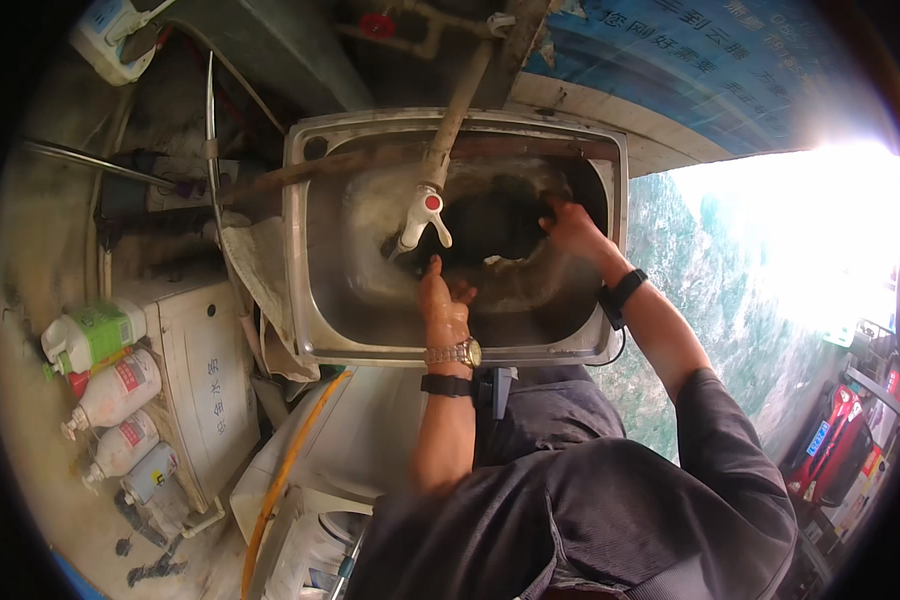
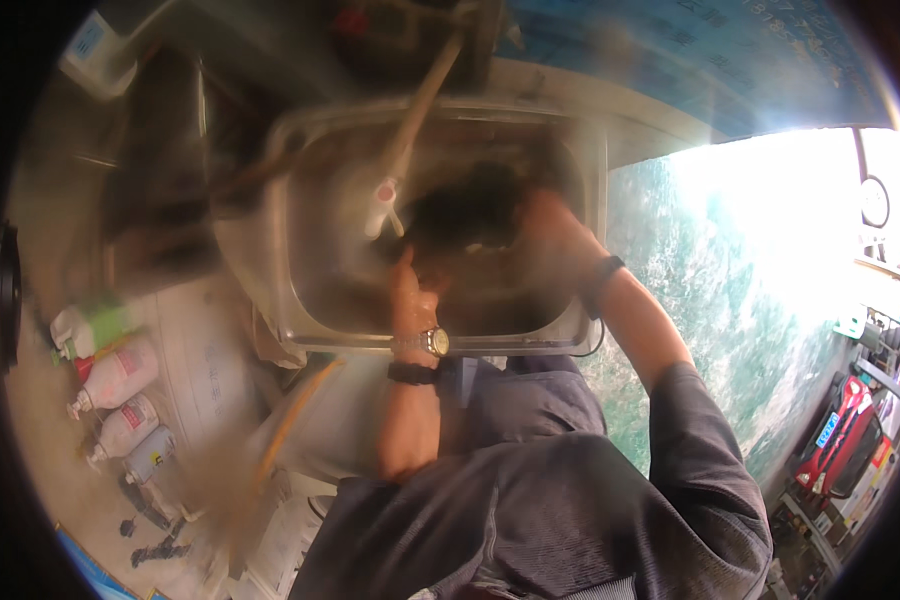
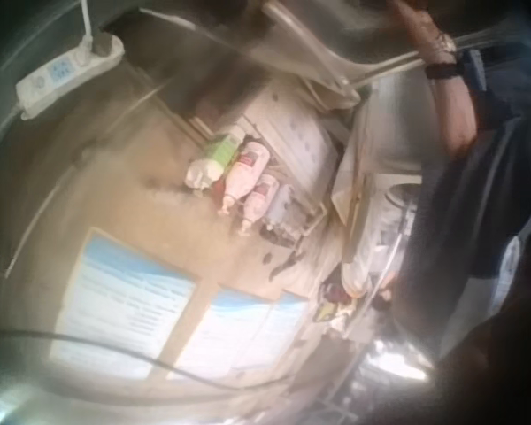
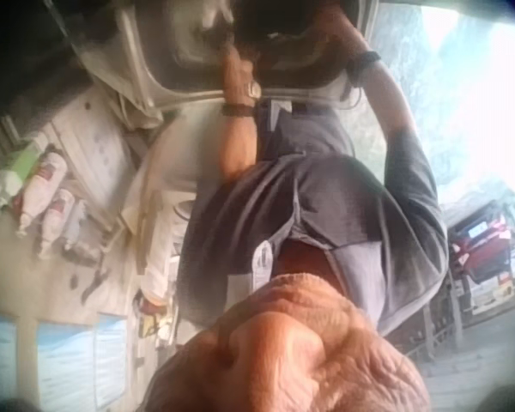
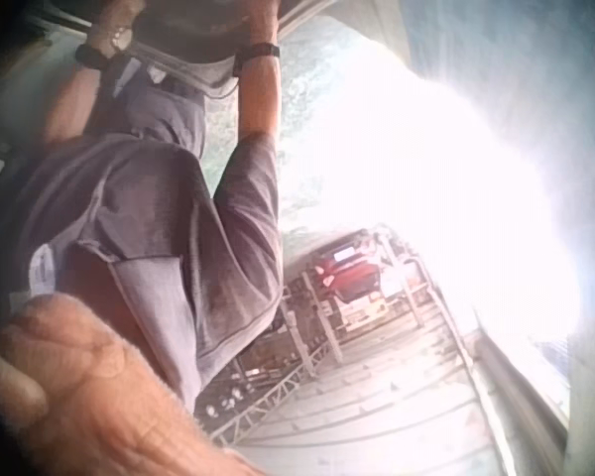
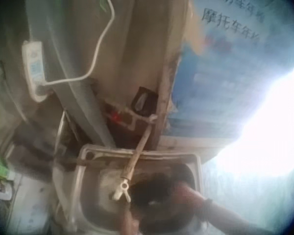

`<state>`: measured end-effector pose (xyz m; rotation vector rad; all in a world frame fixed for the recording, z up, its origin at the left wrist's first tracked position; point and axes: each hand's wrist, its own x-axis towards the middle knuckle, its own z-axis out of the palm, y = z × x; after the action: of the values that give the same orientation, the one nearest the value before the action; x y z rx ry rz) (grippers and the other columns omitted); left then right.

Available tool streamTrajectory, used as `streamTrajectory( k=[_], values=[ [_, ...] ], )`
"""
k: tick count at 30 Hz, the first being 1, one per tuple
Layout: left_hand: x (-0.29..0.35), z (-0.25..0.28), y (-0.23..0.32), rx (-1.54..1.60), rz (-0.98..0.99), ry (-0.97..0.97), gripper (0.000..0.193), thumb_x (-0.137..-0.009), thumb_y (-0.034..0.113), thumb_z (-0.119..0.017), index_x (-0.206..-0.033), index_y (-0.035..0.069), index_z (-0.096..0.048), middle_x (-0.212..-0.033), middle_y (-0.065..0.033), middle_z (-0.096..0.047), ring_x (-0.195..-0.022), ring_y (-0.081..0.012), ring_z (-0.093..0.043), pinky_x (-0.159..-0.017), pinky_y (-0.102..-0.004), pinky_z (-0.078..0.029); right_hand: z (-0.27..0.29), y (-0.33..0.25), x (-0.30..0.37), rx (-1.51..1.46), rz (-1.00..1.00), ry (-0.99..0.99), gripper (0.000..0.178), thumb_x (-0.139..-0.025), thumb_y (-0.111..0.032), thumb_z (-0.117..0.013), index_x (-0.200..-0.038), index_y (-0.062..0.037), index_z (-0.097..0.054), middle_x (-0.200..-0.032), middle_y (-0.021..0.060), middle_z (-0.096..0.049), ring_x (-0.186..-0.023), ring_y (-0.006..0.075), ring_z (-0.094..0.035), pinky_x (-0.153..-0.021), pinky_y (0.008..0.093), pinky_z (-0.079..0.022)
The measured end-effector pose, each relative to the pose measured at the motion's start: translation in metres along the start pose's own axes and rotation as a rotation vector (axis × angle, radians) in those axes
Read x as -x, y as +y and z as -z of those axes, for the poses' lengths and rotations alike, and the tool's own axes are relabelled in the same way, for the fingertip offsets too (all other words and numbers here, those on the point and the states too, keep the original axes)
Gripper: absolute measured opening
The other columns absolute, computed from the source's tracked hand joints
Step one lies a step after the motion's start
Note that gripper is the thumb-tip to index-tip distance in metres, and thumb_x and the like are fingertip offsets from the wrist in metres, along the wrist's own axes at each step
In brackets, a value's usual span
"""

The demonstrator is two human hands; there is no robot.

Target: The person washes a dark cloth in a metal sink. They apply liquid soap from a pump bottle, scrub the cloth by hand, and rinse it under running water.

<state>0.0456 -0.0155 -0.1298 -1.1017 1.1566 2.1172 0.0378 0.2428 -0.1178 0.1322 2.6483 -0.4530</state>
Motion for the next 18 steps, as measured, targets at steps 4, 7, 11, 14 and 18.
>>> streamTrajectory(
  k=[4,7,11,14,18],
  values=[
    [-0.004,-0.020,-0.024,0.125,0.220,-0.072,0.045,-0.092,0.045,-0.056,-0.118,0.009,-0.055,-0.110,-0.0135,-0.064,-0.093,-0.0317,-0.064,-0.079,-0.0501,-0.052,-0.038,0.006,-0.056,0.079,-0.138,0.172,0.049,-0.087,-0.037,-0.062,-0.125,-0.0074,-0.056,-0.115,0.0217,-0.062,-0.112,0.0363,-0.058,-0.091,0.0431,-0.048],
    [-0.014,-0.032,-0.034,0.138,0.429,-0.083,0.053,-0.090,0.052,-0.055,-0.119,0.008,-0.055,-0.107,-0.0137,-0.064,-0.093,-0.0322,-0.063,-0.079,-0.0530,-0.051,-0.077,-0.004,-0.064,0.270,0.021,0.271,0.042,-0.083,-0.033,-0.066,-0.117,-0.0098,-0.061,-0.113,0.0205,-0.062,-0.106,0.0361,-0.060,-0.086,0.0436,-0.050],
    [-0.021,-0.038,-0.045,0.219,0.436,-0.121,0.073,-0.083,0.068,-0.055,-0.123,0.008,-0.042,-0.090,-0.0205,-0.060,-0.073,-0.0349,-0.060,-0.066,-0.0592,-0.053,-0.094,-0.003,-0.064,-0.010,0.073,0.238,0.047,-0.078,-0.029,-0.068,-0.121,-0.0113,-0.059,-0.108,0.0199,-0.061,-0.099,0.0370,-0.061,-0.083,0.0454,-0.050],
    [-0.028,-0.044,-0.057,0.193,0.348,-0.177,0.080,-0.081,0.070,-0.055,-0.126,0.006,-0.041,-0.100,-0.0220,-0.059,-0.085,-0.0356,-0.061,-0.074,-0.0603,-0.051,-0.096,-0.008,-0.060,0.052,-0.169,0.543,0.049,-0.077,-0.026,-0.068,-0.122,-0.0097,-0.058,-0.103,0.0200,-0.063,-0.096,0.0358,-0.062,-0.082,0.0443,-0.050],
    [-0.048,-0.047,-0.074,0.192,0.207,-0.175,0.075,-0.083,0.067,-0.054,-0.127,0.007,-0.045,-0.107,-0.0169,-0.059,-0.096,-0.0343,-0.059,-0.084,-0.0551,-0.049,-0.087,-0.030,-0.044,-0.375,-0.077,0.094,0.046,-0.076,-0.027,-0.071,-0.115,-0.0050,-0.060,-0.098,0.0189,-0.065,-0.094,0.0332,-0.063,-0.085,0.0427,-0.049]
  ],
)
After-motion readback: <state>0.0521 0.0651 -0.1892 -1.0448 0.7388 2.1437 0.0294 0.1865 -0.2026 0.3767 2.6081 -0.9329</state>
